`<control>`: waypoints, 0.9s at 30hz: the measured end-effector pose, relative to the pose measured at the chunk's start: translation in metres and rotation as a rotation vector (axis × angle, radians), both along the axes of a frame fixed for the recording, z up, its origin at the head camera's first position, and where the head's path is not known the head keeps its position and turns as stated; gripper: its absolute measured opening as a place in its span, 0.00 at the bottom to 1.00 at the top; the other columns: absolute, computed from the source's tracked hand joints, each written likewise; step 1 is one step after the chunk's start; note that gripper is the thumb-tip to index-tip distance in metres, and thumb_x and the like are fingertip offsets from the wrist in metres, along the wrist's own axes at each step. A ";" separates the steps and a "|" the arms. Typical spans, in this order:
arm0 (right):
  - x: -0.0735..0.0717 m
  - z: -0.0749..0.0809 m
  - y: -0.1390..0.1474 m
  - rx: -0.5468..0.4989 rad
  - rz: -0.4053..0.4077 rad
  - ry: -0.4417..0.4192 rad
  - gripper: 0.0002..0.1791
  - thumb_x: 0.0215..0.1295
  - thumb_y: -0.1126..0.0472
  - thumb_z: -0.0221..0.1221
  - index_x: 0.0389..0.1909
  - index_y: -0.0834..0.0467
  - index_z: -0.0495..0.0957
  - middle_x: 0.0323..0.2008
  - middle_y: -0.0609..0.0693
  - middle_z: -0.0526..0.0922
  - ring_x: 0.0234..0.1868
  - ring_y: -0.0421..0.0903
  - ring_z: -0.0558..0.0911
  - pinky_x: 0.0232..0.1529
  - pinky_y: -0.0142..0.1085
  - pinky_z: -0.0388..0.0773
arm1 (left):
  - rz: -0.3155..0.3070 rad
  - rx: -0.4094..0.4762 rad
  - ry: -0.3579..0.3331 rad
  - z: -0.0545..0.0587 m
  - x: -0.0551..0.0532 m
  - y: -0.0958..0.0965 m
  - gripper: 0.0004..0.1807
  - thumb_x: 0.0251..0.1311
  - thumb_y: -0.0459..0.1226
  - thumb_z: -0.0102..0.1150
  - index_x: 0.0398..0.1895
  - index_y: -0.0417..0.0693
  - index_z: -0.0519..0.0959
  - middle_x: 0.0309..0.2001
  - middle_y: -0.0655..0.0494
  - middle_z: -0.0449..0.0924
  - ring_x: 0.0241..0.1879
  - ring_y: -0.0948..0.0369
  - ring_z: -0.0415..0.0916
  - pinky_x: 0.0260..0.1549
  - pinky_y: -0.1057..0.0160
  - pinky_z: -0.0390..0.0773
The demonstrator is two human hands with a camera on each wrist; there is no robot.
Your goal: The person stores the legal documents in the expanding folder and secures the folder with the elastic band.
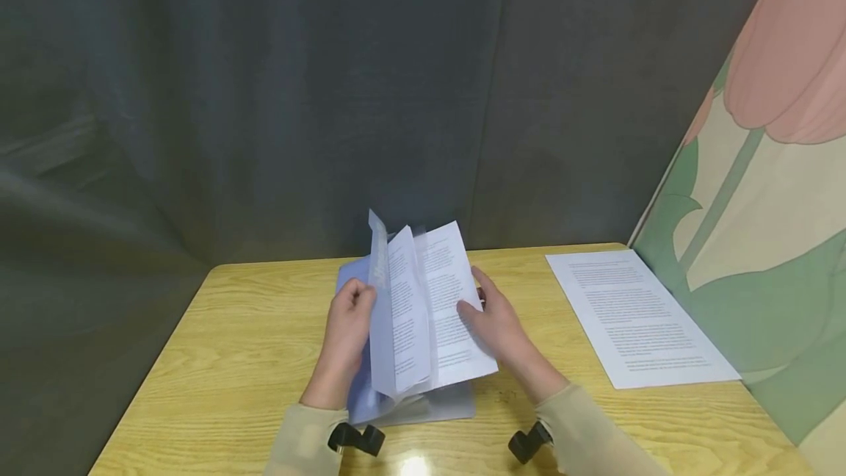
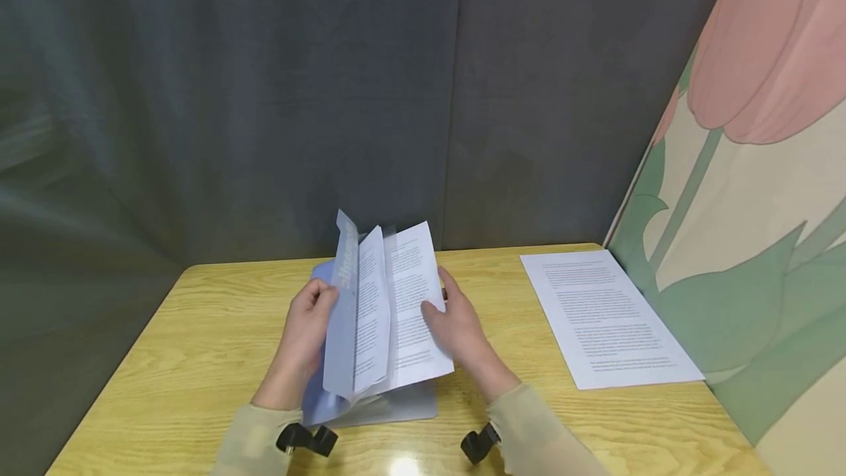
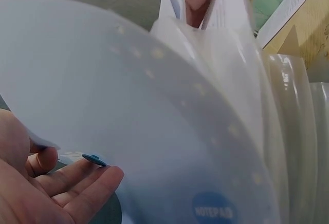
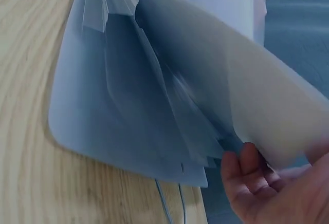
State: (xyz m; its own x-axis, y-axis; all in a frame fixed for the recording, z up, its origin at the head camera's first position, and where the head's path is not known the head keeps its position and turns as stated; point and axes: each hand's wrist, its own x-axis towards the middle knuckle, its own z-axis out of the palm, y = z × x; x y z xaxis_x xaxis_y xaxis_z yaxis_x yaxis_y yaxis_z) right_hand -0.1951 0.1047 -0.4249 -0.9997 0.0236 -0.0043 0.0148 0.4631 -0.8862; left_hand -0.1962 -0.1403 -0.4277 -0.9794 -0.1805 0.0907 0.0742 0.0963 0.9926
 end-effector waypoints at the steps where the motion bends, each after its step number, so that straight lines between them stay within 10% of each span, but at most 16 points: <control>1: 0.000 0.000 0.001 -0.009 0.009 0.003 0.39 0.79 0.62 0.60 0.87 0.61 0.58 0.59 0.64 0.80 0.50 0.55 0.83 0.50 0.47 0.81 | 0.002 -0.001 0.000 0.000 0.000 0.000 0.12 0.76 0.32 0.50 0.30 0.45 0.67 0.24 0.55 0.60 0.29 0.56 0.61 0.29 0.61 0.62; 10: -0.003 -0.007 0.002 -0.019 0.055 0.033 0.32 0.82 0.64 0.58 0.84 0.58 0.67 0.47 0.55 0.79 0.39 0.47 0.74 0.35 0.33 0.71 | 0.006 -0.012 -0.005 0.001 0.001 -0.001 0.11 0.76 0.33 0.50 0.31 0.45 0.67 0.26 0.55 0.60 0.31 0.56 0.61 0.30 0.60 0.62; 22: -0.008 -0.013 -0.005 -0.058 0.136 0.045 0.26 0.89 0.60 0.52 0.82 0.58 0.70 0.48 0.57 0.84 0.43 0.51 0.85 0.51 0.52 0.86 | -0.005 -0.010 -0.004 0.000 0.001 -0.001 0.12 0.76 0.33 0.50 0.31 0.46 0.66 0.26 0.55 0.59 0.30 0.56 0.60 0.29 0.61 0.61; 27: -0.010 -0.017 -0.009 -0.031 0.155 0.057 0.26 0.87 0.62 0.54 0.81 0.56 0.72 0.50 0.56 0.82 0.46 0.55 0.82 0.47 0.44 0.83 | -0.009 -0.016 -0.005 0.001 0.002 -0.001 0.12 0.77 0.33 0.50 0.31 0.46 0.66 0.25 0.56 0.58 0.29 0.56 0.60 0.29 0.61 0.61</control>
